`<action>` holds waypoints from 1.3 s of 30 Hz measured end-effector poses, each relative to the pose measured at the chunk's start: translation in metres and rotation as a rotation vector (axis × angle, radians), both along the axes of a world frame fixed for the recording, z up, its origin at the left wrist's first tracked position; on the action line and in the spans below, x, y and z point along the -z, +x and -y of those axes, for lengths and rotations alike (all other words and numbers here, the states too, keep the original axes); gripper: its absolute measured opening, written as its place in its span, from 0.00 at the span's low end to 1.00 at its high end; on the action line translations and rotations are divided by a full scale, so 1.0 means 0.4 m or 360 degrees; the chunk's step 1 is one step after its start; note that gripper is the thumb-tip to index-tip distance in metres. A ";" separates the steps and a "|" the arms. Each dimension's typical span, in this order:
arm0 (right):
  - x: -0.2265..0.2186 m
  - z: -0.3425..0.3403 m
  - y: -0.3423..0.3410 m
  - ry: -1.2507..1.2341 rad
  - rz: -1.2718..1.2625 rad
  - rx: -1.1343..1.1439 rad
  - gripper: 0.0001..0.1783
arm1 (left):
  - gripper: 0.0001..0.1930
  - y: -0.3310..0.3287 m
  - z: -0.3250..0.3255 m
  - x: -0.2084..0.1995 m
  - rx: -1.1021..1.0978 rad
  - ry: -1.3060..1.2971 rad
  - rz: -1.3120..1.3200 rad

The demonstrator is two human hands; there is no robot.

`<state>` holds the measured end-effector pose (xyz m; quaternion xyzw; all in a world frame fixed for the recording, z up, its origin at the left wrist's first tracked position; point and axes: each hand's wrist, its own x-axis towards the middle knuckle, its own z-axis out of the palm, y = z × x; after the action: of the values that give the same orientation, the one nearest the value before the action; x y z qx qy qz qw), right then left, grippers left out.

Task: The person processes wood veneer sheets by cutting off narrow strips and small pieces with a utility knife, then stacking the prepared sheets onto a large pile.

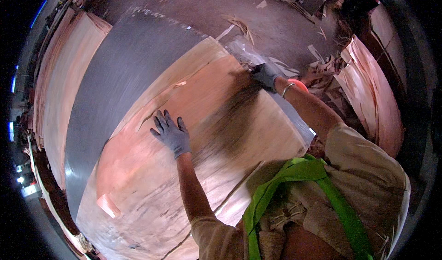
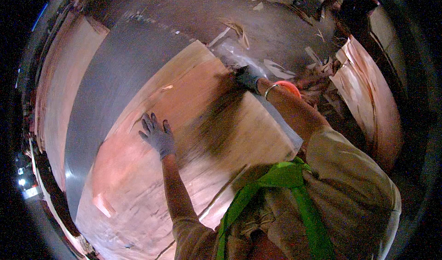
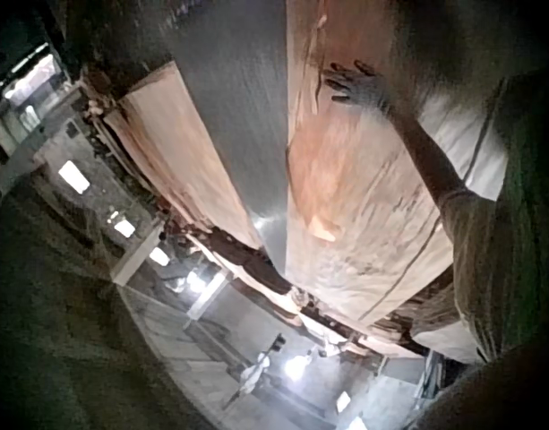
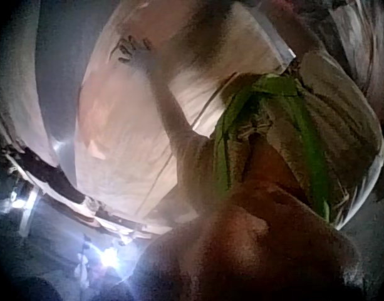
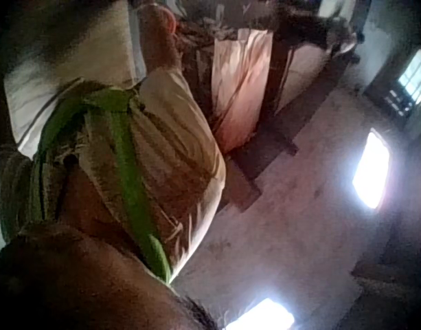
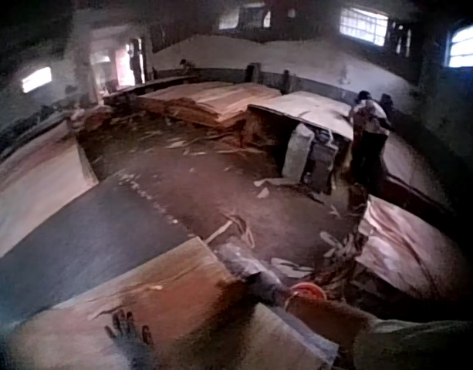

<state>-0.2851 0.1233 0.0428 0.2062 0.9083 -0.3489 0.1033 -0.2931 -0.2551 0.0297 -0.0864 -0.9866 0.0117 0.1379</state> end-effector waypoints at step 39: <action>0.014 0.598 -0.068 0.0196 -0.0093 -0.1130 0.15 | 0.19 -0.057 0.067 0.058 -0.0298 0.1143 0.0047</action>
<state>-0.3122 -0.1157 0.0370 -0.1264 0.9452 -0.2416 0.1795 -0.3160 -0.2819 0.0064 0.0580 -0.9333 -0.3238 0.1436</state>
